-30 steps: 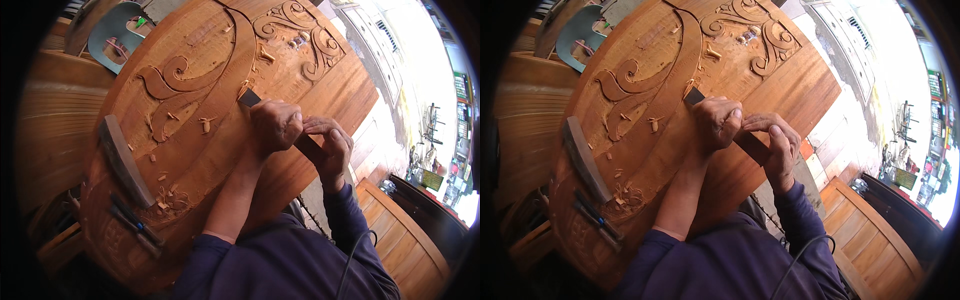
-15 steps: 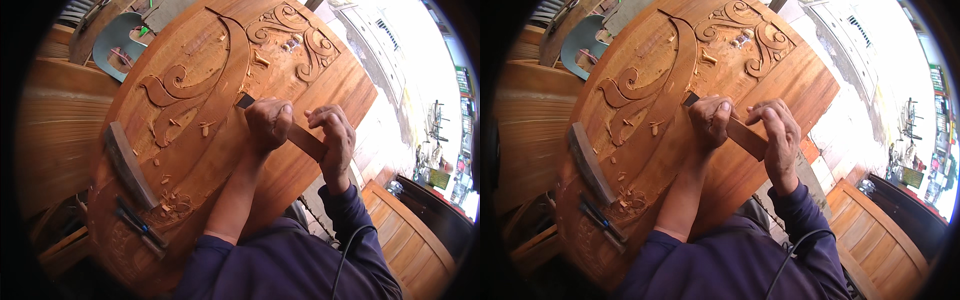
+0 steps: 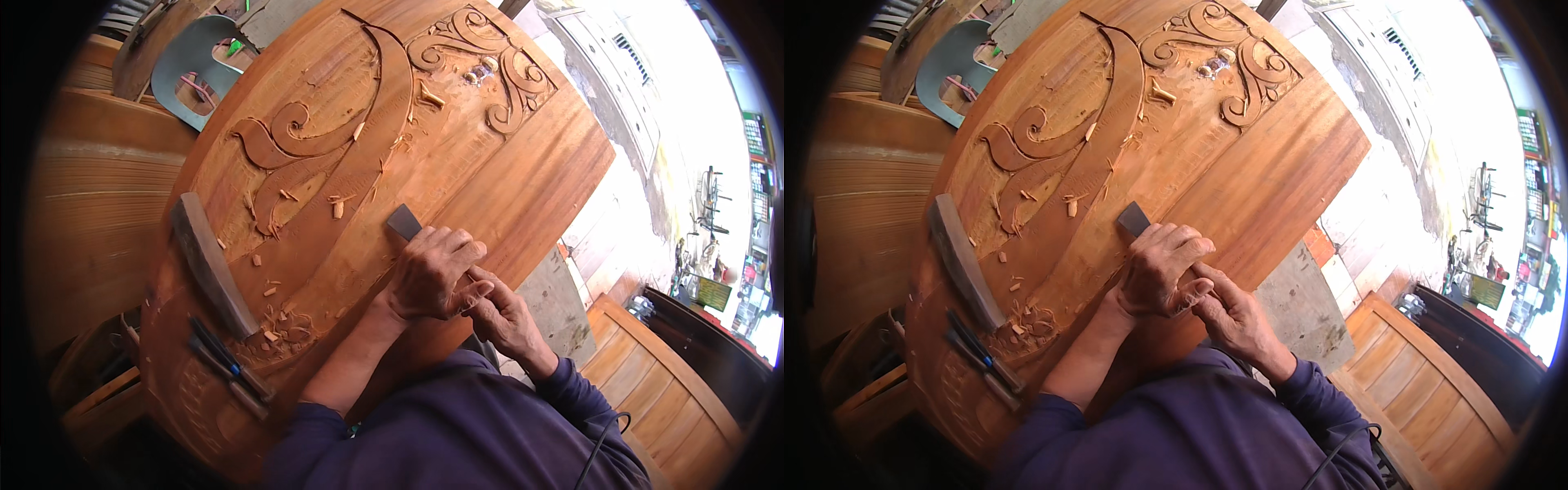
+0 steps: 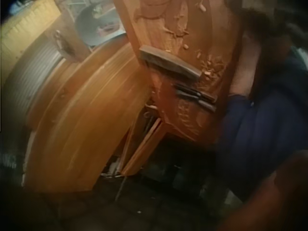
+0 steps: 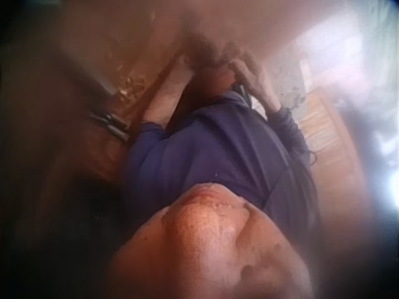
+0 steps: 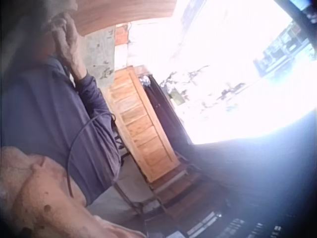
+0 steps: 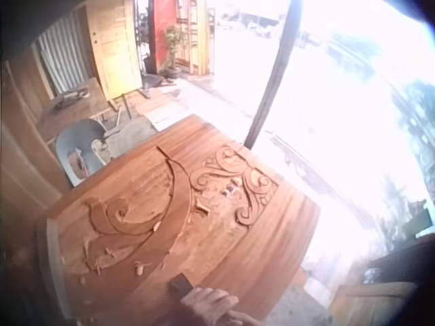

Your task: The person carves decorative patterns into a large wooden panel using a chisel and a wooden mallet.

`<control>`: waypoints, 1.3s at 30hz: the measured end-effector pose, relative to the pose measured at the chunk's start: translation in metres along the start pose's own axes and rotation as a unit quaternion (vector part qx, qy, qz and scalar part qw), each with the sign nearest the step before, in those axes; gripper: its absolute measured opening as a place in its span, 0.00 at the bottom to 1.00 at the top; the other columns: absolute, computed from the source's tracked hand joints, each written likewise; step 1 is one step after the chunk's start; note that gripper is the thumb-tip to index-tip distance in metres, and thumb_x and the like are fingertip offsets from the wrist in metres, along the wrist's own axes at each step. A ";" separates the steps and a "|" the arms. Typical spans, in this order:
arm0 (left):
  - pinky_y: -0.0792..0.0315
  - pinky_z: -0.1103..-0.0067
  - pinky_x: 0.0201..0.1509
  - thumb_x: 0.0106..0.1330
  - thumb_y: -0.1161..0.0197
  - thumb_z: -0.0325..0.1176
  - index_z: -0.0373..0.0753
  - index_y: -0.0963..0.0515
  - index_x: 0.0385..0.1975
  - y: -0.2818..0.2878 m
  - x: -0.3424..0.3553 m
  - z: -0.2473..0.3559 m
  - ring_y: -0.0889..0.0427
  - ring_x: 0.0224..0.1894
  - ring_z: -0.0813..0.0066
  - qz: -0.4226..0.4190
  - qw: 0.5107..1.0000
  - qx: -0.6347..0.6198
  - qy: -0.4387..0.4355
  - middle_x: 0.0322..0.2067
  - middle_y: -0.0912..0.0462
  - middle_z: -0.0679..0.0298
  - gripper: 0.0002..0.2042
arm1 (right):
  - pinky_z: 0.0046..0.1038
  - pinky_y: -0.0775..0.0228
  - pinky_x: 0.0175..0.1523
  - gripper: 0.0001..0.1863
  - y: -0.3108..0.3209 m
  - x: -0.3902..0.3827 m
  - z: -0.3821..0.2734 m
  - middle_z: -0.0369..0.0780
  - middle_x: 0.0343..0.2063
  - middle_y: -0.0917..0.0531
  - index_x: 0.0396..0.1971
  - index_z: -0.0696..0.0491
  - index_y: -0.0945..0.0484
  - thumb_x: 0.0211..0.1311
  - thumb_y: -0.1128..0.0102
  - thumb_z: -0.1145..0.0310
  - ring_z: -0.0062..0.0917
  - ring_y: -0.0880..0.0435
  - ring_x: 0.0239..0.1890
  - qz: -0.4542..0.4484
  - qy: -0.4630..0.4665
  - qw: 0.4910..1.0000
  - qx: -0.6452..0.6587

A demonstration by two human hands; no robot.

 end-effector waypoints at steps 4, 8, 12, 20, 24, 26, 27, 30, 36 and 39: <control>0.32 0.65 0.31 0.69 0.34 0.46 0.42 0.21 0.21 0.004 -0.001 -0.015 0.24 0.25 0.60 -0.022 0.999 -0.035 0.028 0.22 0.23 0.61 0.17 | 0.24 0.26 0.40 0.20 -0.018 0.007 -0.006 0.32 0.33 0.20 0.65 0.55 0.19 0.84 0.42 0.60 0.15 0.23 0.34 -0.005 -0.042 0.999 -0.034; 0.33 0.65 0.29 0.64 0.38 0.40 0.43 0.26 0.14 0.012 0.003 -0.026 0.26 0.21 0.59 -0.013 0.996 -0.057 0.067 0.15 0.27 0.62 0.16 | 0.21 0.32 0.33 0.20 -0.033 0.008 -0.036 0.29 0.29 0.23 0.65 0.55 0.19 0.85 0.44 0.60 0.12 0.28 0.29 0.041 -0.017 0.999 -0.017; 0.32 0.64 0.29 0.61 0.39 0.40 0.43 0.26 0.14 0.016 0.003 -0.031 0.25 0.20 0.58 0.016 0.996 -0.075 0.055 0.15 0.26 0.61 0.14 | 0.19 0.33 0.28 0.20 -0.037 0.009 -0.050 0.32 0.30 0.20 0.65 0.56 0.20 0.85 0.45 0.59 0.12 0.26 0.23 0.045 -0.005 0.999 -0.006; 0.30 0.64 0.28 0.59 0.39 0.38 0.44 0.25 0.14 0.017 0.018 -0.042 0.26 0.19 0.58 0.024 0.994 -0.090 0.057 0.14 0.26 0.61 0.12 | 0.18 0.33 0.36 0.23 -0.032 0.017 -0.061 0.28 0.31 0.24 0.70 0.55 0.22 0.85 0.43 0.60 0.11 0.29 0.32 0.058 -0.055 0.997 -0.008; 0.31 0.65 0.27 0.58 0.38 0.37 0.44 0.24 0.15 0.015 0.012 -0.041 0.26 0.18 0.59 0.029 0.994 -0.084 0.068 0.14 0.26 0.62 0.11 | 0.19 0.30 0.39 0.22 -0.029 0.017 -0.062 0.29 0.31 0.22 0.68 0.57 0.21 0.84 0.42 0.60 0.12 0.26 0.35 0.045 -0.042 0.998 -0.024; 0.31 0.65 0.27 0.57 0.38 0.38 0.45 0.24 0.15 0.013 0.017 -0.045 0.26 0.18 0.59 0.028 0.994 -0.080 0.068 0.14 0.26 0.62 0.11 | 0.19 0.29 0.40 0.22 -0.026 0.021 -0.067 0.29 0.32 0.22 0.68 0.58 0.21 0.84 0.42 0.61 0.13 0.26 0.35 0.043 -0.037 0.998 -0.030; 0.31 0.66 0.28 0.57 0.37 0.38 0.45 0.24 0.15 0.011 0.019 -0.045 0.26 0.19 0.59 0.024 0.994 -0.078 0.072 0.14 0.26 0.62 0.11 | 0.19 0.29 0.40 0.22 -0.022 0.024 -0.064 0.29 0.32 0.22 0.68 0.58 0.20 0.84 0.42 0.61 0.12 0.26 0.35 0.053 -0.036 0.998 -0.024; 0.31 0.66 0.28 0.57 0.37 0.38 0.45 0.23 0.15 0.011 0.027 -0.048 0.24 0.20 0.59 0.021 0.994 -0.077 0.079 0.15 0.24 0.63 0.11 | 0.18 0.30 0.38 0.22 -0.015 0.033 -0.068 0.29 0.33 0.21 0.67 0.57 0.20 0.83 0.41 0.60 0.11 0.26 0.35 0.061 -0.045 0.997 0.001; 0.27 0.64 0.31 0.59 0.39 0.37 0.45 0.23 0.16 0.000 0.046 -0.058 0.20 0.22 0.56 0.053 0.995 -0.026 0.080 0.17 0.20 0.61 0.11 | 0.17 0.37 0.25 0.21 0.019 0.056 -0.066 0.30 0.28 0.20 0.65 0.53 0.16 0.83 0.41 0.57 0.09 0.28 0.21 0.055 -0.026 0.998 -0.033; 0.27 0.64 0.31 0.58 0.38 0.38 0.44 0.23 0.16 0.000 0.049 -0.055 0.21 0.23 0.56 0.077 0.996 0.001 0.054 0.17 0.21 0.61 0.10 | 0.18 0.34 0.26 0.22 0.026 0.061 -0.058 0.32 0.30 0.18 0.66 0.55 0.18 0.83 0.41 0.58 0.10 0.26 0.21 0.040 0.036 0.997 -0.055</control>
Point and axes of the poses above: each hand's wrist, its own x-axis towards the middle knuckle, its own y-axis out of the back of the hand, z = x × y, the point moved 8 cm from there along x, towards the middle knuckle
